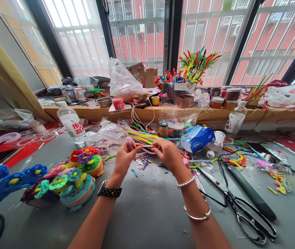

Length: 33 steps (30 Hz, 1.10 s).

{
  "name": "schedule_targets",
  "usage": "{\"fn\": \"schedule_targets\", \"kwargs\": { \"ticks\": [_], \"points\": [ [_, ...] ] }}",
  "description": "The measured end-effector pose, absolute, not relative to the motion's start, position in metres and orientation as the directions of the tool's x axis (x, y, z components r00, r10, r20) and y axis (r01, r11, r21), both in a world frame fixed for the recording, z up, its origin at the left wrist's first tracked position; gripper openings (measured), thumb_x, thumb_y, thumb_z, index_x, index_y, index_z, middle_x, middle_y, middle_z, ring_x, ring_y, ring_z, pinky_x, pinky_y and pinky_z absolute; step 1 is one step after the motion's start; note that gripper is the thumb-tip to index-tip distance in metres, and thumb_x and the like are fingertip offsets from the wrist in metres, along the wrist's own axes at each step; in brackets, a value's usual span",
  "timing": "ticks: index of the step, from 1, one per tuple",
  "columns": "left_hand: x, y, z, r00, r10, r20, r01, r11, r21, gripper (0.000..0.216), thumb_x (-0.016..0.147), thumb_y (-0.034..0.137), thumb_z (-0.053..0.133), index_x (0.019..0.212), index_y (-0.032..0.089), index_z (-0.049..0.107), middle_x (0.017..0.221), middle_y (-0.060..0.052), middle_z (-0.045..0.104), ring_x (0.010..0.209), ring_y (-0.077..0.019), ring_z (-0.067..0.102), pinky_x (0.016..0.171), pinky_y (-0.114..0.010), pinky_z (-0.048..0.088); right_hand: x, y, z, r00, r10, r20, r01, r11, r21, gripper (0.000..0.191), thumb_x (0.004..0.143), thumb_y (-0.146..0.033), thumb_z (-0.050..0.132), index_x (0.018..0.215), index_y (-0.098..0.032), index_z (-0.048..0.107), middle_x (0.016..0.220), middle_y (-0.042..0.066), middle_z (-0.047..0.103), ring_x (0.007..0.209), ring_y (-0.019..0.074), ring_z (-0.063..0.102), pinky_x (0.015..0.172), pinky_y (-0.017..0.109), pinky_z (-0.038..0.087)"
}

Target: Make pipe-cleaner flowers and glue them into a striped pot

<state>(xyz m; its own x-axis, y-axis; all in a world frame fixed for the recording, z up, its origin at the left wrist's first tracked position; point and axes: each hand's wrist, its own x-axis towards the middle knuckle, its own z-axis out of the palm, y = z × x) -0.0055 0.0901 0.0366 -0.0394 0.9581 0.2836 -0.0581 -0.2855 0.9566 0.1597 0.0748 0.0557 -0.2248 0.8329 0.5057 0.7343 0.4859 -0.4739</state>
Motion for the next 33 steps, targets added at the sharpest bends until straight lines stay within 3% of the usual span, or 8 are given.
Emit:
{"fn": "schedule_targets", "kwargs": {
  "ticks": [5,10,20,33],
  "points": [
    [-0.009,0.092,0.036,-0.079,0.982,0.169,-0.240,-0.183,0.953,0.029,0.055,0.026,0.069,0.063,0.017,0.042,0.070,0.002,0.060,0.064,-0.0091,0.055,0.067,-0.024,0.044,0.155,0.070,0.057,-0.342,0.770,0.538,0.849,0.499,-0.175,0.037,0.068,-0.023,0.065,0.103,-0.016,0.056,0.100,0.010,0.063,0.091,0.0232,0.057,0.074,0.033,0.046],
    [-0.008,0.092,0.037,-0.037,0.995,0.089,-0.377,-0.096,0.921,0.036,0.052,0.023,0.071,0.059,0.017,0.036,0.068,0.003,0.059,0.063,-0.0071,0.055,0.069,-0.023,0.046,0.147,0.061,0.064,-0.366,0.779,0.509,0.914,0.405,0.036,0.026,0.072,-0.022,0.061,0.096,-0.015,0.059,0.093,0.011,0.065,0.084,0.0239,0.057,0.065,0.032,0.046],
    [-0.006,0.090,0.037,-0.003,0.998,0.060,-0.399,-0.056,0.915,0.042,0.048,0.023,0.073,0.055,0.017,0.032,0.067,0.003,0.060,0.063,-0.0080,0.058,0.070,-0.025,0.048,0.145,0.059,0.066,-0.370,0.781,0.503,0.922,0.375,0.097,0.011,0.077,-0.023,0.055,0.078,-0.017,0.064,0.075,0.009,0.067,0.072,0.0206,0.060,0.055,0.027,0.041],
    [-0.006,0.091,0.036,-0.008,0.999,0.034,-0.413,-0.034,0.910,0.042,0.047,0.020,0.074,0.054,0.017,0.033,0.064,0.002,0.061,0.060,-0.0075,0.057,0.068,-0.024,0.048,0.144,0.061,0.066,-0.365,0.844,0.392,0.930,0.346,0.121,0.021,0.082,-0.022,0.047,0.074,-0.017,0.065,0.071,0.009,0.066,0.071,0.0196,0.060,0.051,0.025,0.037]
  ]
}}
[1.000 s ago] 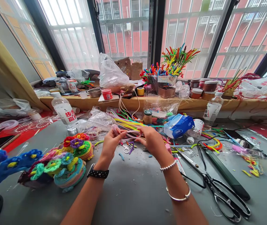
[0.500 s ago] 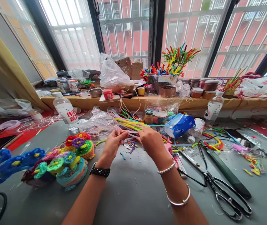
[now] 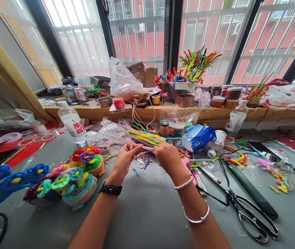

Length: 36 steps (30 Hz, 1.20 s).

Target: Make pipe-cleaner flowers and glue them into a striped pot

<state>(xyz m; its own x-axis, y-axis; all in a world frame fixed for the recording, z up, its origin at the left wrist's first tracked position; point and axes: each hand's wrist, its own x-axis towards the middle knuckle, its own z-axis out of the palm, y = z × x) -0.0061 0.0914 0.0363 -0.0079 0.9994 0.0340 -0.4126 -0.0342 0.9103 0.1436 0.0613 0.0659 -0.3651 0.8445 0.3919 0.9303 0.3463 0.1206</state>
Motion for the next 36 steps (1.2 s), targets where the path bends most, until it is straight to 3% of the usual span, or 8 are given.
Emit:
{"fn": "schedule_targets", "kwargs": {
  "ticks": [5,8,11,14,18,24,28,36],
  "points": [
    [-0.007,0.093,0.034,-0.016,0.999,0.037,-0.423,-0.041,0.905,0.041,0.049,0.018,0.073,0.055,0.016,0.032,0.062,0.003,0.061,0.059,-0.0062,0.057,0.066,-0.021,0.047,0.146,0.067,0.061,-0.350,0.854,0.385,0.919,0.393,-0.035,0.019,0.081,-0.020,0.048,0.076,-0.016,0.066,0.076,0.009,0.067,0.075,0.0202,0.061,0.056,0.025,0.041],
    [-0.008,0.093,0.035,-0.047,0.997,0.057,-0.450,-0.072,0.890,0.040,0.049,0.017,0.072,0.055,0.016,0.032,0.063,0.003,0.060,0.060,-0.0054,0.056,0.066,-0.020,0.047,0.152,0.072,0.056,-0.287,0.871,0.399,0.810,0.443,-0.385,0.015,0.079,-0.021,0.051,0.084,-0.018,0.065,0.083,0.007,0.068,0.076,0.0190,0.061,0.064,0.027,0.044],
    [-0.008,0.092,0.036,-0.066,0.996,0.060,-0.446,-0.083,0.891,0.039,0.050,0.018,0.072,0.055,0.016,0.033,0.064,0.004,0.060,0.060,-0.0052,0.056,0.065,-0.019,0.046,0.155,0.076,0.051,-0.133,0.922,0.364,0.540,0.376,-0.753,0.017,0.076,-0.026,0.053,0.084,-0.015,0.064,0.081,0.007,0.069,0.071,0.0180,0.062,0.065,0.029,0.047],
    [-0.006,0.091,0.037,-0.031,0.997,0.074,-0.408,-0.080,0.909,0.041,0.049,0.019,0.072,0.055,0.017,0.032,0.062,0.003,0.059,0.057,-0.0056,0.055,0.062,-0.019,0.046,0.156,0.079,0.048,-0.037,0.963,0.268,0.220,0.270,-0.937,0.024,0.073,-0.034,0.055,0.084,-0.014,0.062,0.075,0.006,0.068,0.066,0.0167,0.061,0.062,0.028,0.049],
    [-0.003,0.089,0.038,0.074,0.996,0.056,-0.325,-0.029,0.945,0.041,0.047,0.021,0.074,0.056,0.017,0.034,0.057,0.005,0.056,0.051,-0.0061,0.052,0.056,-0.020,0.044,0.158,0.083,0.046,0.064,0.964,0.260,0.127,0.250,-0.960,0.025,0.067,-0.036,0.059,0.078,-0.014,0.061,0.073,0.005,0.066,0.066,0.0156,0.059,0.062,0.028,0.049],
    [-0.004,0.088,0.040,0.022,0.999,0.049,-0.258,-0.041,0.965,0.034,0.055,0.030,0.070,0.057,0.016,0.040,0.060,0.003,0.058,0.057,-0.0081,0.056,0.064,-0.023,0.045,0.168,0.079,0.052,-0.087,0.936,0.342,0.353,0.350,-0.868,0.014,0.071,-0.026,0.054,0.077,-0.016,0.062,0.074,0.004,0.067,0.067,0.0162,0.061,0.063,0.028,0.048],
    [-0.001,0.085,0.042,0.171,0.984,0.053,-0.179,-0.022,0.984,0.027,0.061,0.036,0.065,0.066,0.014,0.051,0.067,-0.001,0.062,0.061,-0.0098,0.057,0.065,-0.023,0.044,0.164,0.074,0.058,-0.245,0.890,0.385,0.487,0.456,-0.745,0.014,0.073,-0.018,0.051,0.076,-0.018,0.065,0.077,0.004,0.067,0.071,0.0169,0.062,0.067,0.029,0.048],
    [0.001,0.084,0.040,0.386,0.921,0.049,-0.087,-0.017,0.996,0.035,0.070,0.045,0.055,0.080,0.013,0.062,0.076,-0.004,0.063,0.069,-0.0129,0.055,0.066,-0.024,0.041,0.153,0.070,0.062,-0.130,0.829,0.543,0.583,0.507,-0.635,0.012,0.073,-0.015,0.053,0.081,-0.017,0.061,0.079,0.005,0.067,0.072,0.0169,0.062,0.068,0.029,0.047]
  ]
}}
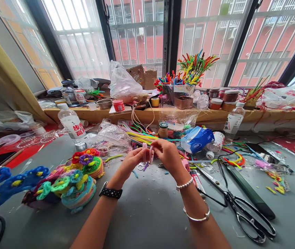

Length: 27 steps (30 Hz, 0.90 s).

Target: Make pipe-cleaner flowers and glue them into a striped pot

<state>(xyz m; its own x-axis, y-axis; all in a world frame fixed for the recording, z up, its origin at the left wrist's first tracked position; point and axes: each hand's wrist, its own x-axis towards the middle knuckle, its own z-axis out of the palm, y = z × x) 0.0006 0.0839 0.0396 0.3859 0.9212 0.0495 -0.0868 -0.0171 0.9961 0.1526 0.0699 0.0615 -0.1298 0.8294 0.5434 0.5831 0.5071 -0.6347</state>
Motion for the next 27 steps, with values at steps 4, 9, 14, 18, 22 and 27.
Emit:
{"fn": "schedule_targets", "kwargs": {
  "ticks": [4,9,14,18,22,27],
  "points": [
    [-0.001,0.084,0.040,0.404,0.913,0.056,-0.069,-0.031,0.997,0.032,0.065,0.040,0.062,0.084,0.013,0.064,0.079,-0.002,0.063,0.073,-0.0129,0.055,0.072,-0.025,0.040,0.148,0.068,0.061,-0.077,0.824,0.562,0.586,0.493,-0.643,0.007,0.073,-0.016,0.052,0.076,-0.018,0.059,0.071,0.003,0.065,0.063,0.0149,0.060,0.061,0.027,0.047],
    [-0.002,0.083,0.040,0.432,0.900,0.050,-0.073,-0.020,0.997,0.031,0.060,0.036,0.067,0.080,0.012,0.064,0.075,-0.003,0.063,0.070,-0.0132,0.054,0.069,-0.025,0.040,0.140,0.068,0.058,-0.045,0.856,0.515,0.520,0.461,-0.719,0.004,0.072,-0.018,0.053,0.072,-0.018,0.057,0.069,0.002,0.064,0.061,0.0139,0.060,0.059,0.025,0.047],
    [-0.002,0.082,0.040,0.435,0.900,0.031,-0.037,-0.017,0.999,0.033,0.063,0.039,0.064,0.082,0.011,0.064,0.073,-0.004,0.064,0.067,-0.0133,0.054,0.065,-0.024,0.040,0.137,0.066,0.056,-0.015,0.887,0.461,0.453,0.417,-0.787,0.005,0.073,-0.021,0.052,0.071,-0.017,0.055,0.064,0.001,0.062,0.054,0.0129,0.058,0.054,0.024,0.047],
    [-0.001,0.079,0.043,0.456,0.890,-0.012,-0.073,0.050,0.996,0.037,0.063,0.042,0.063,0.082,0.011,0.065,0.075,-0.006,0.066,0.072,-0.0166,0.058,0.068,-0.027,0.042,0.136,0.066,0.056,0.020,0.898,0.439,0.432,0.388,-0.814,0.006,0.072,-0.023,0.052,0.071,-0.017,0.054,0.063,0.001,0.061,0.054,0.0133,0.058,0.052,0.024,0.047],
    [-0.001,0.078,0.045,0.482,0.875,-0.046,-0.122,0.119,0.985,0.037,0.060,0.043,0.065,0.079,0.011,0.066,0.075,-0.007,0.068,0.072,-0.0178,0.061,0.071,-0.029,0.045,0.136,0.068,0.055,0.022,0.881,0.472,0.428,0.418,-0.801,0.006,0.072,-0.022,0.052,0.074,-0.017,0.055,0.070,0.002,0.061,0.059,0.0131,0.058,0.055,0.024,0.048],
    [-0.002,0.077,0.045,0.521,0.849,-0.083,-0.129,0.175,0.976,0.038,0.060,0.042,0.066,0.080,0.010,0.066,0.076,-0.009,0.068,0.073,-0.0187,0.063,0.073,-0.030,0.045,0.140,0.071,0.052,-0.092,0.833,0.546,0.395,0.534,-0.748,0.026,0.074,-0.016,0.049,0.096,-0.022,0.061,0.088,0.003,0.061,0.072,0.0127,0.059,0.066,0.026,0.049]
  ]
}}
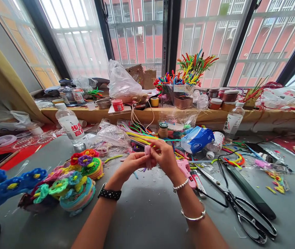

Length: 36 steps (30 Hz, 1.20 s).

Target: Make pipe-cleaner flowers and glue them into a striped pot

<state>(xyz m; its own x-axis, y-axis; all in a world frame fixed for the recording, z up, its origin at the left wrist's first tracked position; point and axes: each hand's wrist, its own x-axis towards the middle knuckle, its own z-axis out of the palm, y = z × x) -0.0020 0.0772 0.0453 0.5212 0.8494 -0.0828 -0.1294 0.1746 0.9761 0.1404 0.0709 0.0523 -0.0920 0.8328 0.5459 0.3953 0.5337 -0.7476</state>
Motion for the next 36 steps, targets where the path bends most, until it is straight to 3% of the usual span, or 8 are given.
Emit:
{"fn": "schedule_targets", "kwargs": {
  "ticks": [3,16,20,23,25,28,32,36],
  "points": [
    [-0.003,0.077,0.046,0.536,0.841,-0.076,-0.137,0.176,0.975,0.038,0.060,0.041,0.067,0.080,0.010,0.065,0.075,-0.010,0.068,0.071,-0.0183,0.063,0.072,-0.030,0.046,0.143,0.071,0.052,-0.137,0.802,0.582,0.440,0.575,-0.689,0.025,0.074,-0.015,0.050,0.091,-0.023,0.065,0.088,0.004,0.062,0.081,0.0148,0.058,0.072,0.027,0.046],
    [-0.003,0.078,0.044,0.503,0.863,-0.045,-0.133,0.128,0.983,0.037,0.062,0.046,0.063,0.074,0.011,0.063,0.068,-0.006,0.066,0.065,-0.0152,0.061,0.066,-0.026,0.046,0.141,0.070,0.053,-0.186,0.790,0.584,0.494,0.589,-0.639,0.018,0.074,-0.016,0.052,0.085,-0.021,0.066,0.083,0.003,0.066,0.081,0.0167,0.059,0.073,0.029,0.047],
    [-0.007,0.086,0.043,0.328,0.944,0.047,-0.140,-0.001,0.990,0.030,0.067,0.043,0.058,0.077,0.014,0.059,0.065,-0.002,0.063,0.061,-0.0135,0.059,0.062,-0.025,0.045,0.148,0.070,0.056,-0.092,0.801,0.591,0.500,0.550,-0.669,0.018,0.077,-0.024,0.050,0.086,-0.020,0.065,0.088,0.005,0.066,0.084,0.0182,0.060,0.070,0.029,0.048],
    [-0.015,0.094,0.039,0.066,0.986,0.153,0.071,-0.157,0.985,0.021,0.077,0.035,0.046,0.074,0.016,0.054,0.061,-0.001,0.060,0.057,-0.0133,0.057,0.060,-0.026,0.045,0.154,0.070,0.058,0.010,0.816,0.577,0.476,0.504,-0.720,0.020,0.078,-0.026,0.047,0.087,-0.019,0.064,0.087,0.006,0.066,0.077,0.0173,0.062,0.064,0.028,0.050],
    [-0.020,0.098,0.034,-0.058,0.961,0.271,0.359,-0.233,0.904,0.016,0.080,0.025,0.039,0.074,0.018,0.052,0.062,-0.001,0.058,0.059,-0.0132,0.055,0.062,-0.026,0.043,0.155,0.070,0.058,0.010,0.820,0.572,0.473,0.500,-0.725,0.020,0.078,-0.026,0.047,0.087,-0.019,0.063,0.086,0.006,0.067,0.074,0.0168,0.062,0.063,0.028,0.050],
    [-0.026,0.101,0.026,-0.029,0.929,0.370,0.681,-0.252,0.687,0.019,0.080,0.014,0.033,0.081,0.018,0.052,0.068,-0.003,0.059,0.065,-0.0139,0.055,0.066,-0.026,0.042,0.155,0.070,0.057,-0.038,0.815,0.578,0.516,0.511,-0.687,0.019,0.078,-0.023,0.047,0.087,-0.018,0.063,0.085,0.005,0.067,0.074,0.0165,0.061,0.064,0.028,0.049],
    [-0.030,0.104,0.017,0.098,0.919,0.381,0.846,-0.279,0.455,0.028,0.077,0.006,0.031,0.093,0.015,0.053,0.089,-0.009,0.062,0.084,-0.0173,0.057,0.075,-0.029,0.042,0.153,0.072,0.055,-0.103,0.781,0.616,0.626,0.532,-0.570,0.019,0.078,-0.020,0.047,0.087,-0.017,0.063,0.086,0.006,0.067,0.078,0.0186,0.060,0.071,0.032,0.047],
    [-0.030,0.103,0.013,0.137,0.931,0.339,0.900,-0.260,0.349,0.038,0.074,0.002,0.033,0.104,0.015,0.052,0.101,-0.011,0.061,0.094,-0.0201,0.055,0.079,-0.031,0.042,0.152,0.072,0.054,-0.145,0.749,0.647,0.704,0.537,-0.464,0.019,0.078,-0.019,0.046,0.087,-0.018,0.063,0.086,0.006,0.067,0.082,0.0205,0.059,0.075,0.035,0.045]
  ]
}}
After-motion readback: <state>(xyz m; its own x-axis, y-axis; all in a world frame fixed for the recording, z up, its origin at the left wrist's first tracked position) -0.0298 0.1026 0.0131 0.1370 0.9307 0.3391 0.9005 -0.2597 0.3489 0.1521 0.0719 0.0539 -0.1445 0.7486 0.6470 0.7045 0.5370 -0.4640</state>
